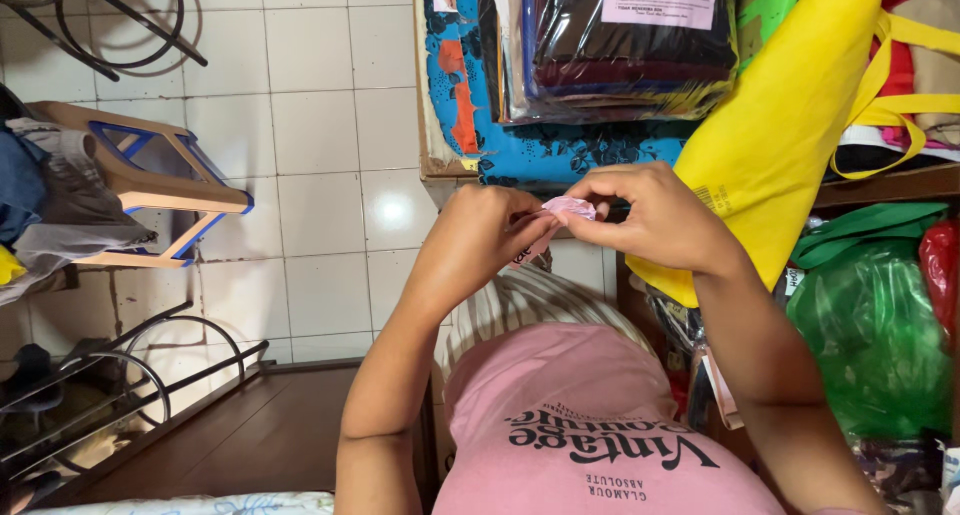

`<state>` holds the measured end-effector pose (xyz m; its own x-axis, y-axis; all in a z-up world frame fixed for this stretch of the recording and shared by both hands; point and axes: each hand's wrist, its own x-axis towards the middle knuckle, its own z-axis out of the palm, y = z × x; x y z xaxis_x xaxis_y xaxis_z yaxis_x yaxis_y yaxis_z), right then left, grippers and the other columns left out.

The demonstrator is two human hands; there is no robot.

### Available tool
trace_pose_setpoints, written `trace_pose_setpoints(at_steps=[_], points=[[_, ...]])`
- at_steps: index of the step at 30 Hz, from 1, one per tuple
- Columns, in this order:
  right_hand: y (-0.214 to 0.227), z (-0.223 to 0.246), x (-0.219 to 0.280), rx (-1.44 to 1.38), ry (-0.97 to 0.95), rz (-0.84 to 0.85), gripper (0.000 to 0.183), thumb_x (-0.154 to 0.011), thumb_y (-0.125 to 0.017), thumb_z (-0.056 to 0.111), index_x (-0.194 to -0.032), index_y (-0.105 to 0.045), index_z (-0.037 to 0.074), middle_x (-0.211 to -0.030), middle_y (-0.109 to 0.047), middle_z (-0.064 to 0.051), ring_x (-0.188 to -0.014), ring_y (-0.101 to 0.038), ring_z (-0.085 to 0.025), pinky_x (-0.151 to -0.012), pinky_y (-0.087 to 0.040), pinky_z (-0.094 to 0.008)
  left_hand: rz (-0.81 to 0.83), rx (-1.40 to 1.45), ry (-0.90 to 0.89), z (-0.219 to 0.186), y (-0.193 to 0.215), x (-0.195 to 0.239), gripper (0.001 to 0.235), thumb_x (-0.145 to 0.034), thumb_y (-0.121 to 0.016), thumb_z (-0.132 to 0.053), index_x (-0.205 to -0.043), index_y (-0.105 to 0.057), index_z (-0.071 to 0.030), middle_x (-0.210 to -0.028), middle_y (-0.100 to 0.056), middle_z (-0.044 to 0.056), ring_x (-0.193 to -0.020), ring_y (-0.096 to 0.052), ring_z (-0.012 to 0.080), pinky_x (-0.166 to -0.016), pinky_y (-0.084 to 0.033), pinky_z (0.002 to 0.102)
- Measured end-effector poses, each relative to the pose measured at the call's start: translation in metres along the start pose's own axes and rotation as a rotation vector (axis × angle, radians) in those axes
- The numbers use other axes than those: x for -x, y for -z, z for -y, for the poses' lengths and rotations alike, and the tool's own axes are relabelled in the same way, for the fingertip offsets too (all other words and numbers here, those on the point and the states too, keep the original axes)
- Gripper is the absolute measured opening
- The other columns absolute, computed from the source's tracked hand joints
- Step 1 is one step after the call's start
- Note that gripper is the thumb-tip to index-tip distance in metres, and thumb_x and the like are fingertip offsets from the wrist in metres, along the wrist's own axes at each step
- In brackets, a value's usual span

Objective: The person packs a stack of folded clothes into a yellow plastic bag. They place the clothes into the bag, then retrieve a small pink paper label from the table and attach it to the bag's handle.

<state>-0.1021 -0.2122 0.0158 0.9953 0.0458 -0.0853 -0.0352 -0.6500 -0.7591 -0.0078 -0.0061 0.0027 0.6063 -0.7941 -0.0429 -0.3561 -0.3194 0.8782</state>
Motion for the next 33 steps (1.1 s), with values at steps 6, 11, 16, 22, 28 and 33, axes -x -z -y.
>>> trace_pose_setpoints(at_steps=[6,11,16,22,28,33], points=[[-0.002,-0.007,0.003,-0.039,-0.042,-0.024,0.02,-0.084,-0.079,0.019,-0.098,-0.076,0.004,-0.081,-0.075,-0.007,-0.07,-0.069,-0.014,-0.066,-0.053,-0.027,-0.025,-0.005,0.002,-0.002,-0.007,-0.001,0.022,-0.091,-0.071,-0.026,-0.081,-0.079,-0.008,-0.06,-0.069,0.007,-0.052,-0.067,0.0239,-0.054,-0.051,0.035],[-0.002,-0.009,0.007,-0.106,-0.092,-0.038,0.019,-0.084,-0.079,0.017,-0.098,-0.077,0.004,-0.081,-0.075,-0.006,-0.071,-0.067,-0.01,-0.066,-0.053,-0.026,-0.023,0.043,0.015,-0.003,-0.012,-0.001,0.02,-0.091,-0.072,-0.025,-0.085,-0.08,-0.007,-0.064,-0.072,0.008,-0.056,-0.071,0.0205,-0.057,-0.053,0.032],[-0.001,-0.011,0.011,-0.128,-0.117,-0.07,0.019,-0.083,-0.079,0.015,-0.099,-0.078,0.005,-0.084,-0.077,-0.005,-0.075,-0.068,-0.007,-0.069,-0.053,-0.024,-0.054,0.071,0.01,-0.004,-0.019,-0.003,0.017,-0.09,-0.073,-0.023,-0.091,-0.081,-0.007,-0.07,-0.075,0.008,-0.06,-0.074,0.0184,-0.059,-0.055,0.03],[0.001,-0.02,0.015,-0.129,-0.096,-0.086,0.02,-0.083,-0.08,0.015,-0.1,-0.079,0.006,-0.084,-0.076,-0.005,-0.074,-0.068,-0.007,-0.068,-0.054,-0.024,-0.091,0.072,-0.011,-0.004,-0.027,-0.005,0.018,-0.089,-0.075,-0.022,-0.095,-0.081,-0.006,-0.075,-0.076,0.01,-0.063,-0.075,0.0191,-0.061,-0.056,0.029],[0.006,-0.031,0.018,-0.259,-0.1,-0.074,0.018,-0.091,-0.077,0.015,-0.104,-0.077,0.002,-0.088,-0.075,-0.003,-0.077,-0.064,-0.005,-0.069,-0.052,-0.023,-0.113,0.17,-0.049,0.003,-0.028,-0.006,0.022,-0.09,-0.076,-0.022,-0.1,-0.079,-0.003,-0.082,-0.078,0.011,-0.068,-0.077,0.017,-0.065,-0.059,0.029],[0.006,-0.035,0.02,-0.303,-0.09,-0.084,0.016,-0.095,-0.075,0.016,-0.101,-0.075,0.001,-0.089,-0.074,-0.001,-0.079,-0.064,-0.003,-0.072,-0.052,-0.021,-0.053,0.244,-0.014,0.003,-0.032,-0.009,0.025,-0.087,-0.08,-0.023,-0.097,-0.079,-0.001,-0.074,-0.077,0.009,-0.066,-0.075,0.0106,-0.062,-0.056,0.026]])
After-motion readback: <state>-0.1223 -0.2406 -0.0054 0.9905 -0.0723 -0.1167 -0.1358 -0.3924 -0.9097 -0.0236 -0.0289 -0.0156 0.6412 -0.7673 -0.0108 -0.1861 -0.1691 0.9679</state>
